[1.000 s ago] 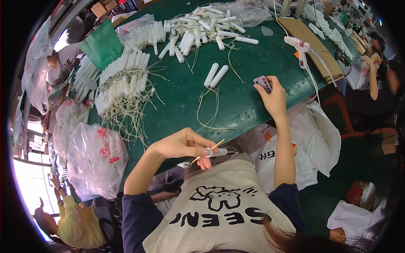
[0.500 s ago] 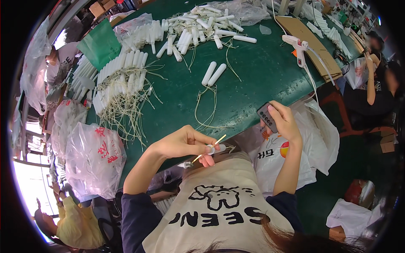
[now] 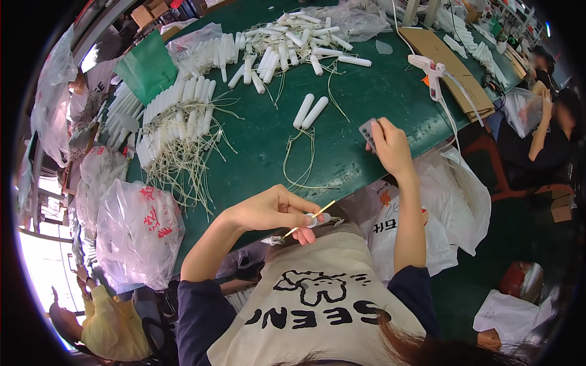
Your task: Assembling small white cylindrical products with strings at a factory workstation.
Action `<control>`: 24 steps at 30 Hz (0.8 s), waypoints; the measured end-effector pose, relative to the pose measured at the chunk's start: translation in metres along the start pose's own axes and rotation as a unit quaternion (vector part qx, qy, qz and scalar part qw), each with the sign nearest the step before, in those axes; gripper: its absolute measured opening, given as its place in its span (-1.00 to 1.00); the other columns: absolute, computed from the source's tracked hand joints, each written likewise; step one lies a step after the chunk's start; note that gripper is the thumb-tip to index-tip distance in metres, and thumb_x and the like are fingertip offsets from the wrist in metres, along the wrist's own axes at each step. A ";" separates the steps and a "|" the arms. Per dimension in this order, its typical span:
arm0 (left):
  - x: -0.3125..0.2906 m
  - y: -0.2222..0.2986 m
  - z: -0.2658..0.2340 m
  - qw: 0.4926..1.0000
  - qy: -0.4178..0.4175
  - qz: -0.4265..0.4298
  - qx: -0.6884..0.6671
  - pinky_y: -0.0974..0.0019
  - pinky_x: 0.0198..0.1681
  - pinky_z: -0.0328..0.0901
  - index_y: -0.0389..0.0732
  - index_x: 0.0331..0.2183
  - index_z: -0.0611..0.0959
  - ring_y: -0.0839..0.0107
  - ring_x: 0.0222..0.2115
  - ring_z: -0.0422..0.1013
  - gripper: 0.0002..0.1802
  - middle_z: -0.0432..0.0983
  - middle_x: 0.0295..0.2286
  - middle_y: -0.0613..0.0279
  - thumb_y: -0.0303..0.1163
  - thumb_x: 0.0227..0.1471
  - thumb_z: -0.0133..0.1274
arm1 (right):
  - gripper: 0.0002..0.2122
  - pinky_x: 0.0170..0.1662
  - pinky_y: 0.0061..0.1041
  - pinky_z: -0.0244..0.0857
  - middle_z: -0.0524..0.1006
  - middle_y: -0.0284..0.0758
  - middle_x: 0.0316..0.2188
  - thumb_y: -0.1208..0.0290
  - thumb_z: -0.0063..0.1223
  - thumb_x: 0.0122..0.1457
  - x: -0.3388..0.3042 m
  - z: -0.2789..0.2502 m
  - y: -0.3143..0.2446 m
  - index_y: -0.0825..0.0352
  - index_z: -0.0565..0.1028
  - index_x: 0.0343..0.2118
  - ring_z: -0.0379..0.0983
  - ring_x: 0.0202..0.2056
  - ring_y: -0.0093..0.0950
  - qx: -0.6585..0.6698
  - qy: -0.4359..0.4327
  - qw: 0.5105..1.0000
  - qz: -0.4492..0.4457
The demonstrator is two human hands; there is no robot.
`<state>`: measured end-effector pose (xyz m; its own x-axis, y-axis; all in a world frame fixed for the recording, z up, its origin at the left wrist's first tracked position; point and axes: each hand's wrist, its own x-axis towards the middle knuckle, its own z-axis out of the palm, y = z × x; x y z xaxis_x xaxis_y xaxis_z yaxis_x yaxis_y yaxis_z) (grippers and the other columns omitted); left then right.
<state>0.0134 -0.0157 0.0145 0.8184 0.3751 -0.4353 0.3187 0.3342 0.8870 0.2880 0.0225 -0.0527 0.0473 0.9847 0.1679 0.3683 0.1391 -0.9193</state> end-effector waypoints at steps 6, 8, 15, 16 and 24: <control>0.001 -0.001 -0.001 1.000 -0.008 0.002 -0.026 0.49 -0.33 0.39 -0.42 -0.13 0.53 0.43 -0.41 0.53 -0.67 0.57 -0.44 0.05 -0.45 0.06 -0.02 | -0.75 -0.27 -0.20 0.21 0.46 -0.13 -0.47 0.29 -0.17 0.16 0.029 0.021 0.039 0.38 0.42 -0.47 0.35 -0.34 -0.14 -0.399 0.152 0.899 -0.100; 0.002 -0.002 -0.004 1.000 -0.008 0.013 -0.016 0.49 -0.33 0.39 -0.42 -0.14 0.53 0.42 -0.41 0.53 -0.67 0.57 -0.44 0.04 -0.43 0.06 -0.02 | -0.79 -0.24 -0.24 0.19 0.45 -0.17 -0.44 0.31 -0.11 0.13 0.030 0.027 0.042 0.37 0.42 -0.47 0.32 -0.33 -0.17 -0.402 0.166 0.896 -0.091; 0.003 -0.005 -0.014 0.997 0.043 0.046 -0.055 0.46 -0.39 0.40 -0.40 -0.22 0.55 0.38 -0.48 0.53 -0.74 0.57 -0.48 -0.03 -0.43 0.07 -0.03 | -0.83 -0.21 -0.35 0.20 0.42 -0.27 -0.41 0.38 0.11 -0.01 0.014 0.024 0.016 0.34 0.43 -0.39 0.31 -0.34 -0.28 -0.234 0.219 0.931 -0.176; 0.003 -0.007 -0.017 0.994 0.064 0.050 -0.074 0.44 -0.39 0.40 -0.39 -0.22 0.54 0.37 -0.49 0.53 -0.74 0.56 -0.48 -0.04 -0.42 0.08 -0.04 | -0.81 -0.18 -0.37 0.21 0.43 -0.28 -0.39 0.40 0.14 -0.03 0.004 0.025 0.000 0.34 0.44 -0.37 0.33 -0.31 -0.29 -0.165 0.190 0.939 -0.233; 0.004 -0.001 -0.022 0.984 0.077 0.093 -0.128 0.46 -0.40 0.39 -0.38 -0.17 0.51 0.41 -0.51 0.51 -0.73 0.56 -0.50 0.01 -0.43 0.10 -0.06 | -0.67 -0.24 -0.43 0.30 0.51 -0.20 -0.35 0.44 0.20 -0.04 -0.066 0.051 -0.041 0.40 0.45 -0.19 0.46 -0.35 -0.31 0.064 -0.246 0.958 -0.134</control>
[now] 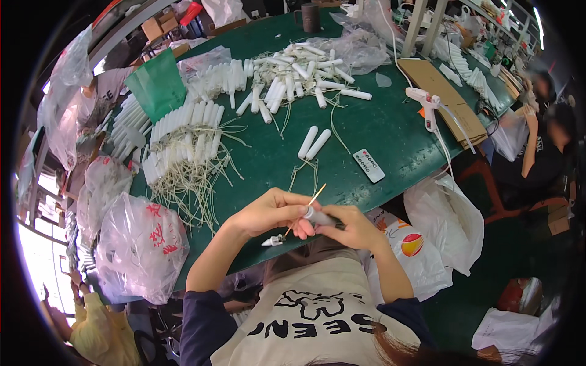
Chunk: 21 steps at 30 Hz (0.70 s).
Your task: Assembling small white cylindrical products with strings at a factory workstation.
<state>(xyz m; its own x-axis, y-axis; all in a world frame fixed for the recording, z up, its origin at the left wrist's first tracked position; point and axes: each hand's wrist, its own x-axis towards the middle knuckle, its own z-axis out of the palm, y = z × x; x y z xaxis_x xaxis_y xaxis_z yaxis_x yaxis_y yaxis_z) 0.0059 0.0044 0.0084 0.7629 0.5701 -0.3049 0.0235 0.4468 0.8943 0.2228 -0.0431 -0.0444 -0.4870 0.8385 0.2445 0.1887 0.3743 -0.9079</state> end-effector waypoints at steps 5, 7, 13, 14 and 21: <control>0.012 0.002 -0.027 0.980 0.141 0.043 0.132 0.49 -0.42 0.37 -0.43 -0.18 0.47 0.52 -0.52 0.48 -0.72 0.57 -0.48 0.08 -0.42 0.11 -0.05 | -0.77 -0.33 -0.55 0.31 0.52 -0.22 -0.41 0.58 0.08 0.00 -0.012 -0.004 -0.002 0.44 0.45 -0.23 0.48 -0.38 -0.45 -0.013 0.149 0.988 0.027; 0.022 -0.007 -0.048 0.924 0.263 0.060 0.270 0.48 -0.41 0.38 -0.41 -0.30 0.55 0.49 -0.52 0.49 -0.75 0.57 -0.49 0.10 -0.39 0.06 0.02 | -0.80 -0.40 -0.58 0.27 0.50 -0.26 -0.45 0.59 0.09 -0.02 -0.012 -0.003 -0.014 0.42 0.48 -0.27 0.42 -0.46 -0.49 -0.053 0.193 0.979 0.032; 0.036 -0.018 -0.064 0.721 0.412 0.079 0.551 0.31 -0.42 0.35 -0.32 -0.39 0.62 0.28 -0.54 0.50 -0.76 0.56 -0.49 0.05 -0.34 -0.09 0.13 | -0.79 -0.53 -0.64 0.16 0.48 -0.31 -0.50 0.63 0.10 -0.04 -0.014 -0.004 -0.026 0.38 0.52 -0.28 0.31 -0.58 -0.56 -0.111 0.205 0.972 0.023; 0.037 -0.018 -0.065 0.684 0.426 0.081 0.587 0.26 -0.42 0.34 -0.31 -0.38 0.62 0.23 -0.54 0.50 -0.75 0.56 -0.48 0.02 -0.34 -0.11 0.14 | -0.79 -0.53 -0.64 0.16 0.48 -0.31 -0.50 0.63 0.10 -0.04 -0.014 -0.004 -0.027 0.38 0.52 -0.28 0.31 -0.58 -0.56 -0.111 0.206 0.972 0.023; 0.032 0.004 -0.011 0.842 0.341 0.142 0.394 0.31 -0.34 0.34 -0.32 -0.36 0.61 0.40 -0.37 0.46 -0.70 0.54 -0.41 0.11 -0.24 0.08 0.01 | -0.69 -0.54 -0.62 0.21 0.48 -0.32 -0.46 0.72 0.08 -0.15 -0.012 -0.005 -0.032 0.34 0.54 -0.27 0.34 -0.57 -0.52 -0.213 0.266 0.938 -0.062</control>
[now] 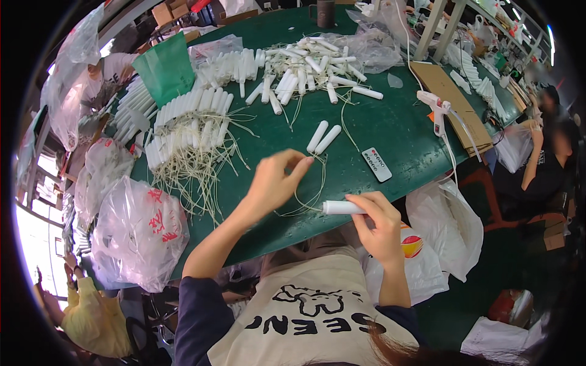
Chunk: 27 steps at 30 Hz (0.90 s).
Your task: Assembling small white cylindrical products with strings at a factory workstation.
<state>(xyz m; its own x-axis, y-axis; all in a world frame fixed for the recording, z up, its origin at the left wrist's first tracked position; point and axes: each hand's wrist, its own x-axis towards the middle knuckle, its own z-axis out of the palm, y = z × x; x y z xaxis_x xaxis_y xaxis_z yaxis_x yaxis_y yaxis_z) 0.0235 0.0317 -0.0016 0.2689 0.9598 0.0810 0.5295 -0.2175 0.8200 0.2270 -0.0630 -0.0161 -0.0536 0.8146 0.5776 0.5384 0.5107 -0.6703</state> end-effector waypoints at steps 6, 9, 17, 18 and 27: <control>-0.021 0.028 0.011 0.920 -0.243 -0.118 -0.286 0.44 -0.46 0.36 -0.39 -0.21 0.49 0.43 -0.42 0.45 -0.44 0.50 -0.41 0.10 -0.07 0.25 -0.40 | -0.64 -0.53 -0.50 0.30 0.43 -0.36 -0.44 0.69 0.12 -0.25 0.006 0.017 -0.018 0.25 0.56 -0.29 0.38 -0.47 -0.41 -0.164 0.050 0.979 -0.111; -0.022 0.030 0.014 0.914 -0.264 -0.142 -0.274 0.50 -0.61 0.24 -0.34 -0.34 0.53 0.54 -0.60 0.37 -0.45 0.49 -0.53 0.20 -0.08 0.25 -0.38 | -0.64 -0.54 -0.52 0.28 0.42 -0.39 -0.44 0.65 0.09 -0.30 0.007 0.022 -0.023 0.25 0.57 -0.32 0.35 -0.49 -0.43 -0.201 0.056 0.967 -0.146; -0.020 0.009 0.005 0.947 -0.240 -0.140 -0.160 0.52 -0.70 0.01 -0.27 -0.46 0.59 0.64 -0.76 0.11 -0.41 0.41 -0.69 0.32 -0.04 0.24 -0.38 | -0.66 -0.54 -0.51 0.26 0.43 -0.40 -0.45 0.70 0.12 -0.26 0.010 0.011 -0.013 0.24 0.57 -0.33 0.33 -0.49 -0.43 -0.145 0.071 0.982 -0.100; -0.019 0.009 0.004 0.935 -0.239 -0.155 -0.211 0.52 -0.70 0.02 -0.27 -0.46 0.59 0.64 -0.76 0.12 -0.40 0.40 -0.69 0.33 -0.02 0.23 -0.39 | -0.66 -0.54 -0.51 0.25 0.43 -0.40 -0.45 0.70 0.12 -0.26 0.010 0.013 -0.013 0.23 0.57 -0.33 0.33 -0.49 -0.43 -0.152 0.079 0.980 -0.104; -0.020 0.002 0.002 0.948 -0.223 -0.160 -0.164 0.52 -0.69 0.00 -0.25 -0.49 0.56 0.66 -0.75 0.11 -0.40 0.30 -0.73 0.38 0.01 0.22 -0.37 | -0.63 -0.53 -0.47 0.28 0.45 -0.37 -0.43 0.70 0.11 -0.31 0.018 0.019 -0.016 0.25 0.56 -0.32 0.34 -0.50 -0.43 -0.186 0.042 0.973 -0.130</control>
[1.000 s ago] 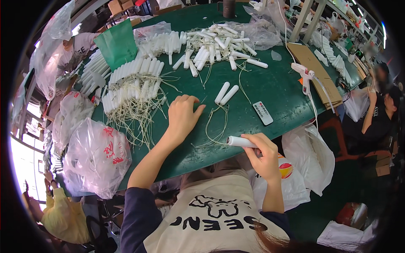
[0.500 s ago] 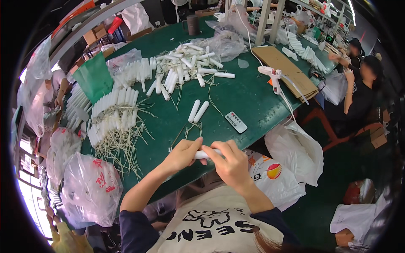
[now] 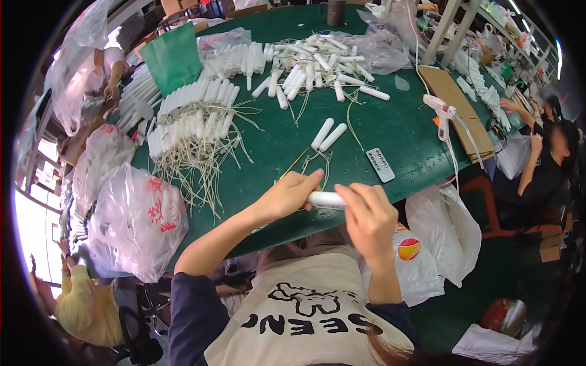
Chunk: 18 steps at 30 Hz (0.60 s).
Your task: Assembling small white cylindrical products with strings at a factory workstation.
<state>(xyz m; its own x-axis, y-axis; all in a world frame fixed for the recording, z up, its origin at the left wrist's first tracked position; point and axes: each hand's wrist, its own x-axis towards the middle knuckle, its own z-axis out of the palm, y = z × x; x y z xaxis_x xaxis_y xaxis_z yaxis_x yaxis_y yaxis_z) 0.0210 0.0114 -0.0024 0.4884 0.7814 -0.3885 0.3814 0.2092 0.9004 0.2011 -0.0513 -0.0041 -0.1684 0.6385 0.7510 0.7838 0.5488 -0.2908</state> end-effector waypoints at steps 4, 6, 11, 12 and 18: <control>-0.013 -0.002 -0.002 0.988 0.012 0.085 -0.126 0.53 -0.63 -0.04 -0.25 -0.40 0.50 0.69 -0.68 0.04 -0.56 0.11 -0.69 0.51 -0.06 0.20 -0.23 | -0.77 -0.54 -0.53 0.24 0.48 -0.26 -0.54 0.59 0.17 -0.09 0.001 -0.003 -0.006 0.36 0.52 -0.29 0.37 -0.60 -0.41 0.104 -0.020 0.983 0.147; -0.020 -0.003 0.006 0.960 0.038 0.269 -0.074 0.55 -0.58 -0.04 -0.26 -0.33 0.47 0.73 -0.62 0.02 -0.72 0.10 -0.65 0.55 -0.20 0.11 -0.01 | -0.79 -0.52 -0.56 0.25 0.49 -0.23 -0.57 0.50 0.18 -0.01 -0.004 0.004 -0.011 0.42 0.49 -0.29 0.41 -0.62 -0.44 0.128 -0.034 0.979 0.153; -0.030 0.003 0.000 0.966 0.027 0.235 -0.100 0.53 -0.57 -0.01 -0.28 -0.27 0.55 0.73 -0.63 0.01 -0.73 0.03 -0.68 0.57 -0.35 -0.01 0.15 | -0.75 -0.50 -0.43 0.29 0.51 -0.17 -0.54 0.42 0.18 0.00 -0.003 0.014 -0.021 0.44 0.49 -0.28 0.46 -0.56 -0.33 0.255 -0.090 0.943 0.191; -0.030 0.003 -0.006 0.972 0.019 0.224 -0.065 0.55 -0.57 0.01 -0.29 -0.28 0.56 0.74 -0.63 0.03 -0.74 0.07 -0.68 0.57 -0.34 -0.01 0.15 | -0.75 -0.50 -0.46 0.29 0.52 -0.16 -0.52 0.41 0.19 -0.01 -0.001 0.014 -0.021 0.44 0.49 -0.29 0.46 -0.56 -0.35 0.256 -0.099 0.944 0.181; -0.044 0.016 -0.052 0.973 0.088 0.211 -0.036 0.56 -0.58 0.03 -0.30 -0.40 0.60 0.75 -0.60 0.13 -0.76 0.32 -0.63 0.54 -0.30 -0.06 0.12 | -0.49 -0.25 -0.52 0.30 0.54 -0.19 -0.27 0.23 0.25 -0.08 0.022 0.009 -0.013 0.44 0.41 -0.09 0.45 -0.27 -0.44 0.356 -0.116 0.919 0.123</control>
<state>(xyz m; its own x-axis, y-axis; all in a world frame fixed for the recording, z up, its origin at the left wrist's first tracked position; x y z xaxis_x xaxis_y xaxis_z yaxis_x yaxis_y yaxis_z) -0.0359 0.0108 0.0393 0.4457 0.8937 0.0517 0.1177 -0.1158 0.9863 0.1817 -0.0397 0.0106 -0.2255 0.8433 0.4879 0.2385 0.5333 -0.8116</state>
